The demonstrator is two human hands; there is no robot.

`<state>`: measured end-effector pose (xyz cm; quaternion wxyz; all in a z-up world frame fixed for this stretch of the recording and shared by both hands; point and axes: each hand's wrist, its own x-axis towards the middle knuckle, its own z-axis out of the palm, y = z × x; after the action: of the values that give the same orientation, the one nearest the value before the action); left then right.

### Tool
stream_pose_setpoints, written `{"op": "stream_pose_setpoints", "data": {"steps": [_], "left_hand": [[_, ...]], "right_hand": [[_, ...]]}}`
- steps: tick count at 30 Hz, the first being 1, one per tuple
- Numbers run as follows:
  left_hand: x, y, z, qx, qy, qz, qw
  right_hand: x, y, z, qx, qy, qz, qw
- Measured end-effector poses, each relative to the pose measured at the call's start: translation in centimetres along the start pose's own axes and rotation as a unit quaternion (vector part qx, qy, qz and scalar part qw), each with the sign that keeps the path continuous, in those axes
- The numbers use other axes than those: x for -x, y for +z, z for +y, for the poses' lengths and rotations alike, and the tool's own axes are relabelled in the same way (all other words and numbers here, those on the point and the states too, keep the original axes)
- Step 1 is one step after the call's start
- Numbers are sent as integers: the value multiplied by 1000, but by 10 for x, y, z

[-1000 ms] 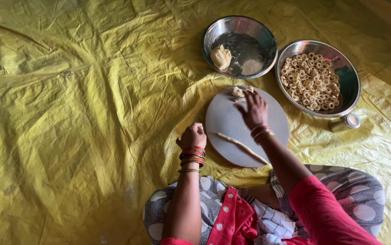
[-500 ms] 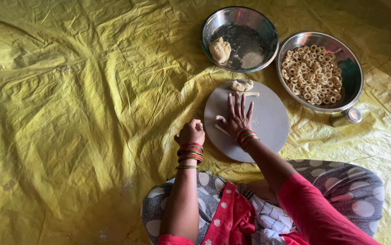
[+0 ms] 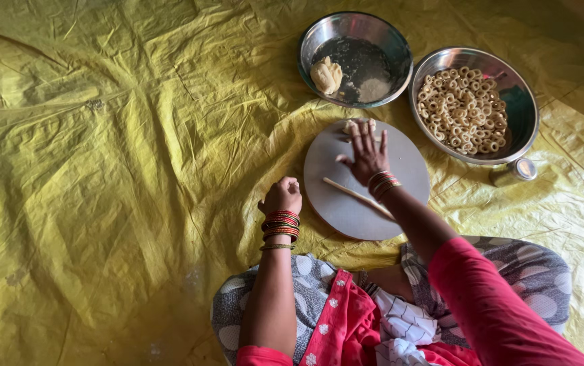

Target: The person sits on a yellow floor covering and rolls small pieces of dough into thin ropes on a round board. They then join the ends to form rings and place them into a metal bowl. The person repeats this process with multiple pieces of dough.

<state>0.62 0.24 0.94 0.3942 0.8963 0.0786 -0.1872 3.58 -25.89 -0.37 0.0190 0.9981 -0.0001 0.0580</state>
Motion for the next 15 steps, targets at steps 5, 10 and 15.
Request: {"op": "stream_pose_setpoints", "data": {"steps": [5, 10, 15], "left_hand": [[-1, 3, 1, 7, 4, 10, 1000], [-2, 9, -1, -22, 2, 10, 1000], [-5, 12, -9, -8, 6, 25, 1000]], "right_hand": [[12, -8, 37, -38, 1, -4, 999], [72, -5, -14, 210, 1, -235, 949], [121, -2, -47, 15, -48, -219, 974]]}}
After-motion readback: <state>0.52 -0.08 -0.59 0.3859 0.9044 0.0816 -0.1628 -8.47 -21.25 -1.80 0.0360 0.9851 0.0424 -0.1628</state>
